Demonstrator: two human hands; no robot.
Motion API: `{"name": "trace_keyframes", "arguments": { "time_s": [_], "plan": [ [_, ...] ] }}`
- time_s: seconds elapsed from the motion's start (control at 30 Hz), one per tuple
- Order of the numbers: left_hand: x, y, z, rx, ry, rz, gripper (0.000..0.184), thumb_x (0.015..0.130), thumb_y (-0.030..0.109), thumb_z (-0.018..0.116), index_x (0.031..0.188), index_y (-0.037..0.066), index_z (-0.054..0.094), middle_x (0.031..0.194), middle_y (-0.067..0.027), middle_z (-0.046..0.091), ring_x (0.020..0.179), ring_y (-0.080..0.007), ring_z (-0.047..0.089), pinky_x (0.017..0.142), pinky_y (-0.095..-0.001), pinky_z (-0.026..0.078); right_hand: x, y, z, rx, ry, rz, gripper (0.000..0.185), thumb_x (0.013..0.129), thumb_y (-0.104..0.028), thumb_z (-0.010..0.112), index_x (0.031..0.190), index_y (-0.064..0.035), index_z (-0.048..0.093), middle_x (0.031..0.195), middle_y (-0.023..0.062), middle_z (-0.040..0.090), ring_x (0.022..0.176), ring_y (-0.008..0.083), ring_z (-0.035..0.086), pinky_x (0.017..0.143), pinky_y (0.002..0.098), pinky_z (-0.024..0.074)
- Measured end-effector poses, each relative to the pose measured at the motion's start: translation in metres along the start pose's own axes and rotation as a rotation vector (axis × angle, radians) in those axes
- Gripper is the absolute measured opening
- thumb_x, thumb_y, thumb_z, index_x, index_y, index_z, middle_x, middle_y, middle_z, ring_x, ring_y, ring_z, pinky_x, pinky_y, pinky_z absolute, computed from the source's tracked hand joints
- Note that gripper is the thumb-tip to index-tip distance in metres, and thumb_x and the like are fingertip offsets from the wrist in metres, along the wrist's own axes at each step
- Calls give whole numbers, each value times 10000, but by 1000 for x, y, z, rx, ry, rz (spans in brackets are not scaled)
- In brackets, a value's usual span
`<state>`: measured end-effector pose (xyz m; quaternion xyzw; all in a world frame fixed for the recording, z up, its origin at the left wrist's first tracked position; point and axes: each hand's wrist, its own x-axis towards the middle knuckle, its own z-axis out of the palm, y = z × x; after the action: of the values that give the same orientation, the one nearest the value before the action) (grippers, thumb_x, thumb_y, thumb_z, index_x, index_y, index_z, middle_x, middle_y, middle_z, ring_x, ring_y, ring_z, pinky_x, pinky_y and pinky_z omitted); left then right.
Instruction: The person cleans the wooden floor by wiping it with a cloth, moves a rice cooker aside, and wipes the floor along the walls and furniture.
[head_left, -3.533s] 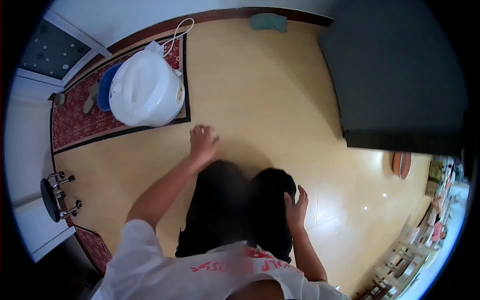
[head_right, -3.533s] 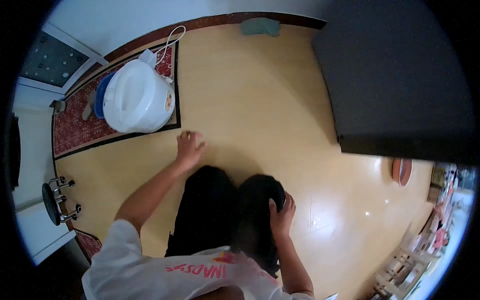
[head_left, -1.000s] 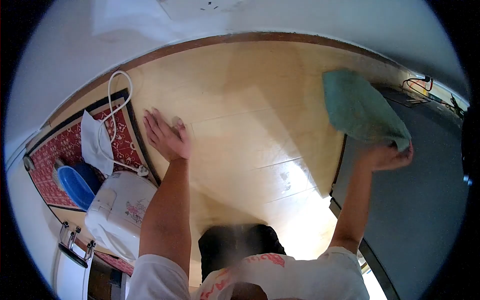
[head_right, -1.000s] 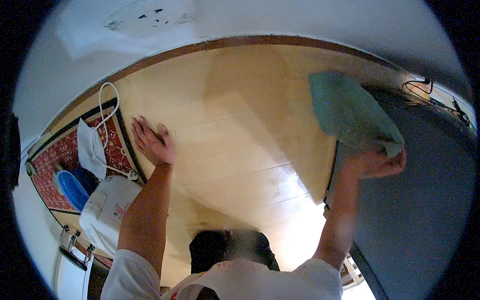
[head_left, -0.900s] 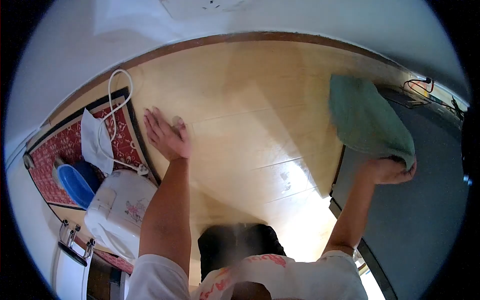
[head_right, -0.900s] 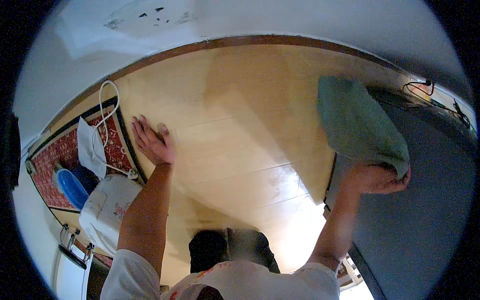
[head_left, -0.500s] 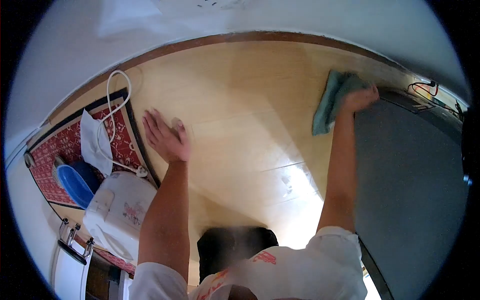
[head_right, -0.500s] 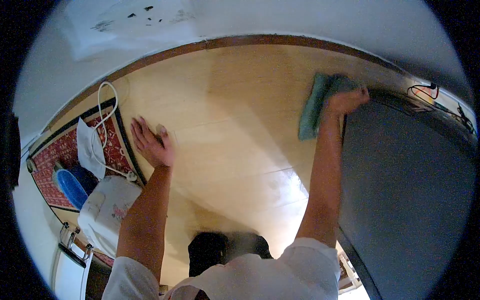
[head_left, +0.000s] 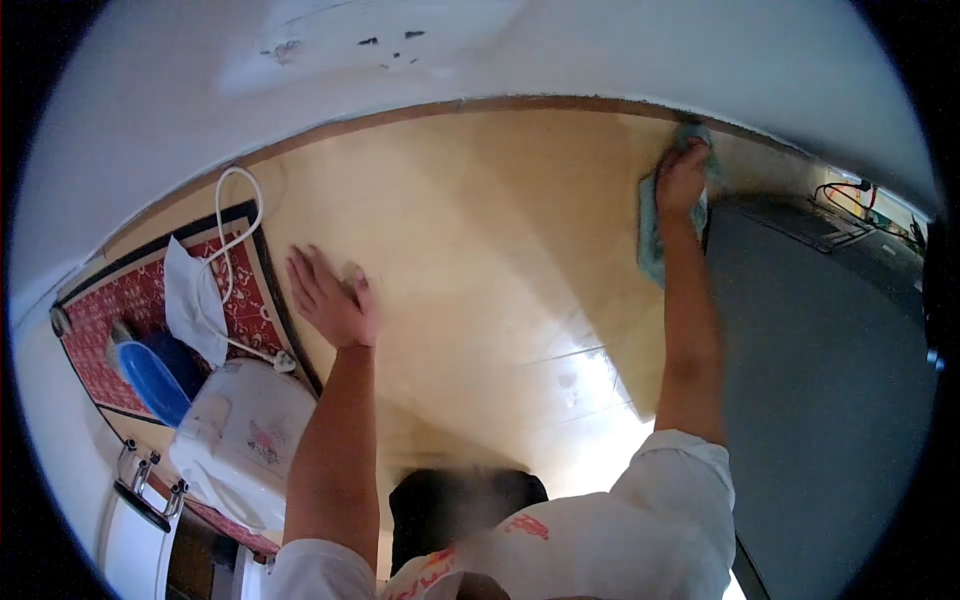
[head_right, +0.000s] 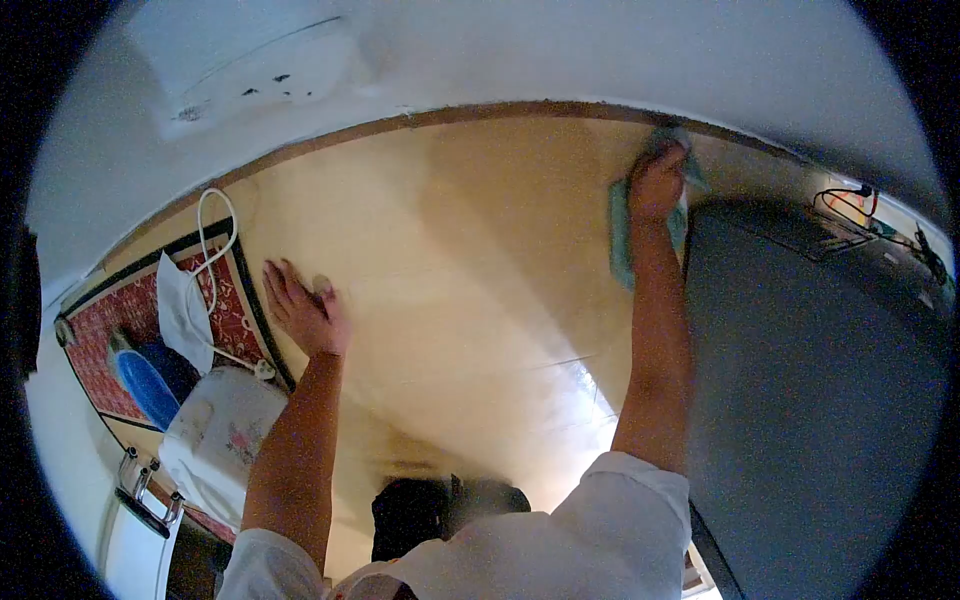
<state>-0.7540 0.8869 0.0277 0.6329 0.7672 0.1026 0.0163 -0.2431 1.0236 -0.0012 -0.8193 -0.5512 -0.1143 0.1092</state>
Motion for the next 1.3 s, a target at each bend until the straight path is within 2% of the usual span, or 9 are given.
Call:
{"name": "trace_keyframes", "arguments": {
  "time_s": [0.23,0.33,0.4,0.47,0.57,0.7,1.07,1.17,1.3],
  "plan": [
    [-1,1,-1,-12,-7,-11,668,960,456,429,1480,51,317,1546,-200,274,1404,-381,293,1107,-544,234,-2,25,34,-104,36,-245,390,844,-169,648,1101,40,444,943,266,632,831,402,636,727,464,509],
    [-1,-1,-1,-14,12,9,663,960,448,434,1477,49,323,1541,-205,282,1401,-384,299,1106,-536,244,26,52,25,143,-243,117,317,852,-176,638,1037,15,464,904,248,628,805,391,634,721,482,501],
    [0,-2,-1,-17,27,27,662,962,446,434,1478,47,320,1537,-208,287,1399,-386,300,1106,-530,251,31,44,18,-69,-108,-187,238,910,-175,584,998,8,462,880,228,601,764,363,611,690,484,490],
    [0,-1,-2,-13,34,26,659,965,446,430,1477,46,322,1533,-211,293,1398,-388,301,1106,-526,256,0,16,31,663,-160,173,228,963,-199,498,1022,19,461,897,229,582,787,356,592,724,481,479],
    [-2,2,-2,-2,32,12,654,971,454,418,1472,43,330,1530,-212,298,1397,-390,302,1108,-525,257,-15,14,30,488,-235,48,347,1031,-271,327,1119,31,474,1020,252,577,898,366,568,870,484,434],
    [1,-2,1,-2,25,20,658,974,473,403,1466,41,343,1531,-206,301,1398,-387,300,1112,-525,245,26,32,11,-90,-134,-151,376,1003,-206,437,1223,99,421,1003,278,601,846,375,600,802,486,482],
    [-3,0,-2,-5,5,-13,676,953,490,417,1456,43,360,1521,-208,321,1398,-386,302,1098,-524,257,1,5,20,254,-29,-58,176,814,-18,569,961,10,475,919,215,514,920,393,504,829,471,417],
    [0,-1,0,-13,27,-12,669,962,482,422,1460,40,361,1520,-208,324,1396,-390,307,1112,-519,246,-1,2,1,81,47,-438,194,829,-44,581,981,13,473,907,196,523,886,397,517,826,475,425],
    [-2,-4,0,-22,34,7,662,959,468,428,1459,40,362,1512,-209,339,1386,-392,325,1099,-523,262,29,8,-12,43,-144,4,216,874,-116,552,1025,29,496,916,223,566,882,393,525,848,503,412]
  ]
}}
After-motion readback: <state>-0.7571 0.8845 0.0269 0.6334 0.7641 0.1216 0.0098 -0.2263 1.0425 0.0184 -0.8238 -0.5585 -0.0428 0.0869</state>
